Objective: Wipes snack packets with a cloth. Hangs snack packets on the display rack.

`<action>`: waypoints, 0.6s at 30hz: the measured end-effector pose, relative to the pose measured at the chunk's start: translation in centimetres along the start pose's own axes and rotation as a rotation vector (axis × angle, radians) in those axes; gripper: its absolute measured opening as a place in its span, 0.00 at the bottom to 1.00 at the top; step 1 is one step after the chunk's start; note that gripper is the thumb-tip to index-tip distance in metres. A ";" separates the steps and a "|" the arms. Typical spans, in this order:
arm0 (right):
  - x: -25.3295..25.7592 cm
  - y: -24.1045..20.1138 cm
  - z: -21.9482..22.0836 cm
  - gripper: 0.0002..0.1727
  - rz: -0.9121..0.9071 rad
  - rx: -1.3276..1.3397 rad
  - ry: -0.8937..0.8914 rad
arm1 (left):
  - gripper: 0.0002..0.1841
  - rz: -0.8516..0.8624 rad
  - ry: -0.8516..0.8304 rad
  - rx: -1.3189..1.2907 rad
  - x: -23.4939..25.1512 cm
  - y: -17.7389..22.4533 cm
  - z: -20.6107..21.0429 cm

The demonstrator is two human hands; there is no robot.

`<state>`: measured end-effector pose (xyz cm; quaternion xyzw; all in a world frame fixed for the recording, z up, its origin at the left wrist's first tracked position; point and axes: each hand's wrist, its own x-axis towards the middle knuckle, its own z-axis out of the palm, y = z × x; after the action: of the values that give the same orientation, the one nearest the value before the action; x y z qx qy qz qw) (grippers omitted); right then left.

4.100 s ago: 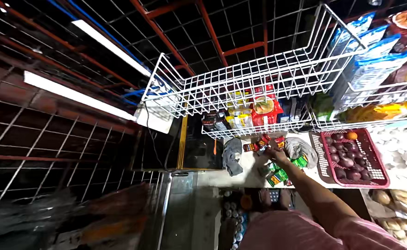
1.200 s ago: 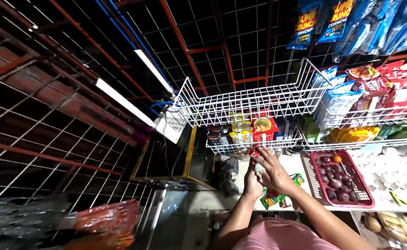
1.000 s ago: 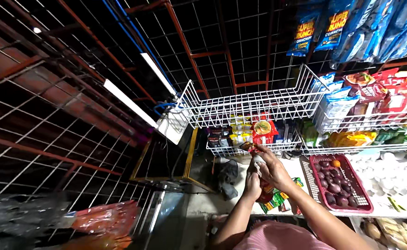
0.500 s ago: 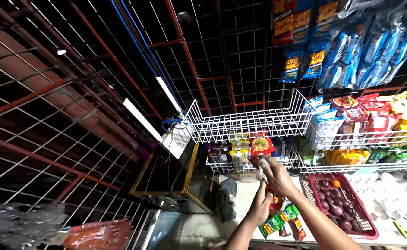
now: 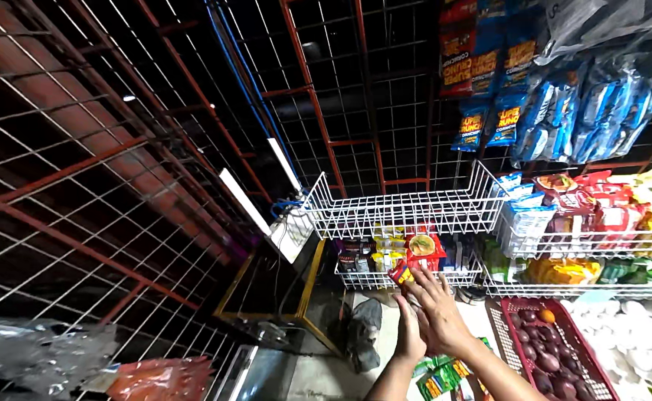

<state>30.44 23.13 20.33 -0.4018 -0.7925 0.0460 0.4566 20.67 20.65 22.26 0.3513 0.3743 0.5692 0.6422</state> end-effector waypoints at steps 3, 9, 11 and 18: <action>2.2 -0.1 -0.9 0.24 0.028 0.052 0.047 | 0.39 0.116 0.018 0.161 0.0 0.3 0.6; 4.5 0.2 -2.8 0.26 0.357 0.328 0.166 | 0.23 0.255 -0.044 0.339 0.4 0.4 -0.2; 4.5 1.4 -3.4 0.24 0.393 0.330 0.277 | 0.24 0.244 -0.065 0.337 0.3 0.5 -0.6; 3.9 0.4 -5.3 0.18 -0.144 0.191 0.180 | 0.33 0.226 -0.244 0.276 0.1 0.9 -1.4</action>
<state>33.73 24.49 25.88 -0.3011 -0.7672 0.0523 0.5640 19.02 20.91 22.40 0.5420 0.3262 0.5342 0.5607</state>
